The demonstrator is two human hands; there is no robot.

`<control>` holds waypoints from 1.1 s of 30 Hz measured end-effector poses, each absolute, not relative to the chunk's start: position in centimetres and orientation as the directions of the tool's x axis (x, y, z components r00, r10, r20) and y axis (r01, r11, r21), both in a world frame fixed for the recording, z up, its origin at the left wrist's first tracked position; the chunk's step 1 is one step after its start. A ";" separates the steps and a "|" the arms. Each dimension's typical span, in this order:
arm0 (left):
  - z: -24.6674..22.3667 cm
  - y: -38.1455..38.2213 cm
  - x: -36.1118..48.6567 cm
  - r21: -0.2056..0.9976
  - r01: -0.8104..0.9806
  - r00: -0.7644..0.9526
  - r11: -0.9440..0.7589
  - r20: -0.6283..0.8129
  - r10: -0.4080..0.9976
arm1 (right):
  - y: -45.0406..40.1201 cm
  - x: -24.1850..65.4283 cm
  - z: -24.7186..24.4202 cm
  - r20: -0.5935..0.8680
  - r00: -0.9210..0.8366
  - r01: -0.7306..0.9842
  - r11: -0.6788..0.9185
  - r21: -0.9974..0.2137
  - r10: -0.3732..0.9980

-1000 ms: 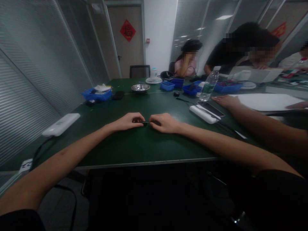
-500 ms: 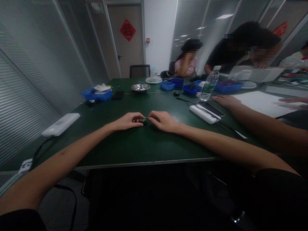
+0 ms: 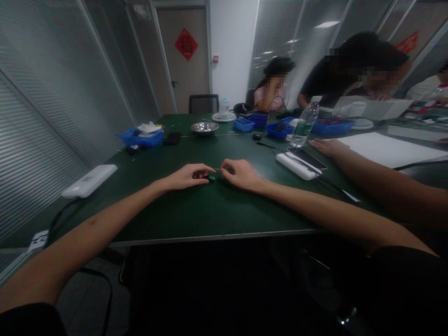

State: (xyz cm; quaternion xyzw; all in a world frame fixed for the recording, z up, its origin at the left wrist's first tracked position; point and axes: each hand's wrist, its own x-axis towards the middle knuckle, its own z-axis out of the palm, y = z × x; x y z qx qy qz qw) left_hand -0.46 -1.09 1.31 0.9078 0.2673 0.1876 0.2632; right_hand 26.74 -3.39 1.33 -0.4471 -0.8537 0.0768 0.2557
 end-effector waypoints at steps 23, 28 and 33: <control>0.8 -0.2 -1.3 0.482 0.434 0.761 -0.761 0.256 0.596 | -3.5 26.9 1.0 0.347 -0.727 0.556 0.805 -0.208 0.592; 0.8 -0.5 -1.1 0.486 0.424 0.761 -0.764 0.266 0.592 | -3.6 26.9 1.0 0.351 -0.732 0.540 0.811 -0.223 0.584; 0.8 -0.9 -0.5 0.507 0.382 0.791 -0.772 0.253 0.557 | -3.5 26.9 0.9 0.363 -0.763 0.490 0.845 -0.215 0.535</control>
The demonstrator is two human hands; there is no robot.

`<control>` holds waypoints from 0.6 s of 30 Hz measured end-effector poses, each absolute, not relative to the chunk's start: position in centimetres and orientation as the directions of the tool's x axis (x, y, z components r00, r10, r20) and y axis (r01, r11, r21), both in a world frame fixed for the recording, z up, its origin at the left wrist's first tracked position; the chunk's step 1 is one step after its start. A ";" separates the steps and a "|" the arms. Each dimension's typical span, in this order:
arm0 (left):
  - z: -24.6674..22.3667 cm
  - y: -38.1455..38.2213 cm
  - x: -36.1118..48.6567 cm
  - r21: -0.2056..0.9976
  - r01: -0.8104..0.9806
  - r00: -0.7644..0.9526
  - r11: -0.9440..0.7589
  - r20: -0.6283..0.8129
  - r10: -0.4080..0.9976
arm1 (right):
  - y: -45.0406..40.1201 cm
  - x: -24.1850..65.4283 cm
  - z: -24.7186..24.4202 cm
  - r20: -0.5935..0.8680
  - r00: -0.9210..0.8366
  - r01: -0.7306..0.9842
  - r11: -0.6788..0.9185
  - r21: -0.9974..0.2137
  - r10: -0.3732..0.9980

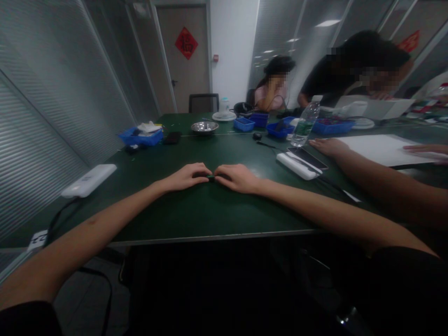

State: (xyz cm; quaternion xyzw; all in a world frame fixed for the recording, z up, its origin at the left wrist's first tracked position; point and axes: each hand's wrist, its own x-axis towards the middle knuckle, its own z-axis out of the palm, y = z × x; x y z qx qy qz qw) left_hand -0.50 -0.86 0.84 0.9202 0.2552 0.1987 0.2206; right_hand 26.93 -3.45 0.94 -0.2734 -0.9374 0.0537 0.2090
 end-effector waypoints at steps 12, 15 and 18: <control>0.9 -1.0 -0.2 0.478 0.415 0.773 -0.774 0.262 0.577 | -3.5 27.0 1.2 0.394 -0.753 0.449 0.849 -0.280 0.528; 1.0 -1.0 -0.2 0.477 0.426 0.767 -0.769 0.259 0.586 | -3.5 27.0 1.1 0.406 -0.733 0.474 0.838 -0.271 0.546; 1.0 -1.1 -0.2 0.476 0.429 0.763 -0.767 0.263 0.590 | -3.6 27.0 1.0 0.415 -0.712 0.508 0.824 -0.253 0.566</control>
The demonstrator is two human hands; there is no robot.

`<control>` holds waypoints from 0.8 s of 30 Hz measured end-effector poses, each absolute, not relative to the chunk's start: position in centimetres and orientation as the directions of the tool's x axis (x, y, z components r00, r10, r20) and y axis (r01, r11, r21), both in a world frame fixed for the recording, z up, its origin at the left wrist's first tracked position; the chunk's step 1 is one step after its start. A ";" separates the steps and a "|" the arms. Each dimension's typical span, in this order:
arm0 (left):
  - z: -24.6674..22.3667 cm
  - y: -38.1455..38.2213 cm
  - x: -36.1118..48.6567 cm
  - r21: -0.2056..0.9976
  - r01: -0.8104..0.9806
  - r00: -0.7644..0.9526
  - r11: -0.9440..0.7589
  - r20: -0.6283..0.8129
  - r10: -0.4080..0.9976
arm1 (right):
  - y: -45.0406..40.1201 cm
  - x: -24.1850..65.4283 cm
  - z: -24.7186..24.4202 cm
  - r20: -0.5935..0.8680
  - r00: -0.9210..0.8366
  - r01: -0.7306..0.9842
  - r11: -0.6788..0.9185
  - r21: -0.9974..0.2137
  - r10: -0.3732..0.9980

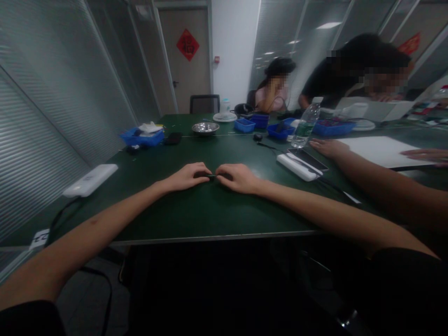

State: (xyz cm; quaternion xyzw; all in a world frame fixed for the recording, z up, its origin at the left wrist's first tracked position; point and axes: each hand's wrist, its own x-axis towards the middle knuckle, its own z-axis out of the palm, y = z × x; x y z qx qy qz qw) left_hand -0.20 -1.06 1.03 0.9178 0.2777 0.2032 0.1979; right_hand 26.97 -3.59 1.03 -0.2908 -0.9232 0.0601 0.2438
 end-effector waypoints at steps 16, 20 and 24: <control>0.8 -0.9 -0.5 0.457 0.404 0.779 -0.792 0.282 0.560 | -3.3 27.1 0.8 0.400 -0.697 0.567 0.799 -0.201 0.595; 0.8 -0.9 -0.5 0.458 0.402 0.783 -0.793 0.277 0.557 | -3.3 27.2 0.8 0.393 -0.719 0.536 0.817 -0.211 0.573; 0.8 -1.1 -0.5 0.456 0.401 0.778 -0.794 0.288 0.558 | -3.6 27.3 1.0 0.393 -0.734 0.518 0.831 -0.204 0.554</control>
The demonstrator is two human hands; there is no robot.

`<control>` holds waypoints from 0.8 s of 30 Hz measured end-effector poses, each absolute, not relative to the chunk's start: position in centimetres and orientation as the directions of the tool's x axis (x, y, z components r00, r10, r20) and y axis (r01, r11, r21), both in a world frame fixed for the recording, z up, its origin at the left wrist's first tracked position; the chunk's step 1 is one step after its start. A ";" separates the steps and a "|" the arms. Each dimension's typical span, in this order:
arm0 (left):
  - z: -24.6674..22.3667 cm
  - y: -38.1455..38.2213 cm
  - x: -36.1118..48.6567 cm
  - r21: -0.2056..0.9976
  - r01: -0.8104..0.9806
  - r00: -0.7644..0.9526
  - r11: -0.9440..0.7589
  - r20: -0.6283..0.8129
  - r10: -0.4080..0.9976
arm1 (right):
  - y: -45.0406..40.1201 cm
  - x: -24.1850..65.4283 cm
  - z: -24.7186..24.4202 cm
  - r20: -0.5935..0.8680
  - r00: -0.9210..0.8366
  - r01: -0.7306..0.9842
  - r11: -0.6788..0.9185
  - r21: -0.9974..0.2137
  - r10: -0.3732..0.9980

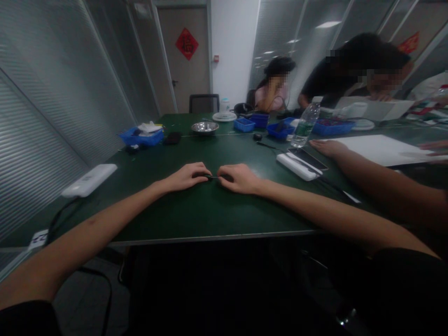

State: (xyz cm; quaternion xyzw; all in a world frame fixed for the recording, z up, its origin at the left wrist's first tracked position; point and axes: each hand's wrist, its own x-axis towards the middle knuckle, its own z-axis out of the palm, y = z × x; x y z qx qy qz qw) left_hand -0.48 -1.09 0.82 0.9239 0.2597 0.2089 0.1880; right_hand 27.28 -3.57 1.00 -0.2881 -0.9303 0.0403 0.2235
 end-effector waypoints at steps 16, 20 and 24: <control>0.9 -1.1 -0.4 0.460 0.369 0.802 -0.807 0.281 0.527 | -3.4 27.0 0.6 0.412 -0.735 0.503 0.840 -0.202 0.539; 1.0 -1.5 0.1 0.466 0.365 0.808 -0.806 0.270 0.523 | -3.5 26.9 0.8 0.401 -0.756 0.485 0.854 -0.189 0.518; 1.0 -1.9 0.6 0.488 0.359 0.810 -0.795 0.260 0.526 | -3.5 27.0 0.8 0.393 -0.782 0.450 0.875 -0.180 0.483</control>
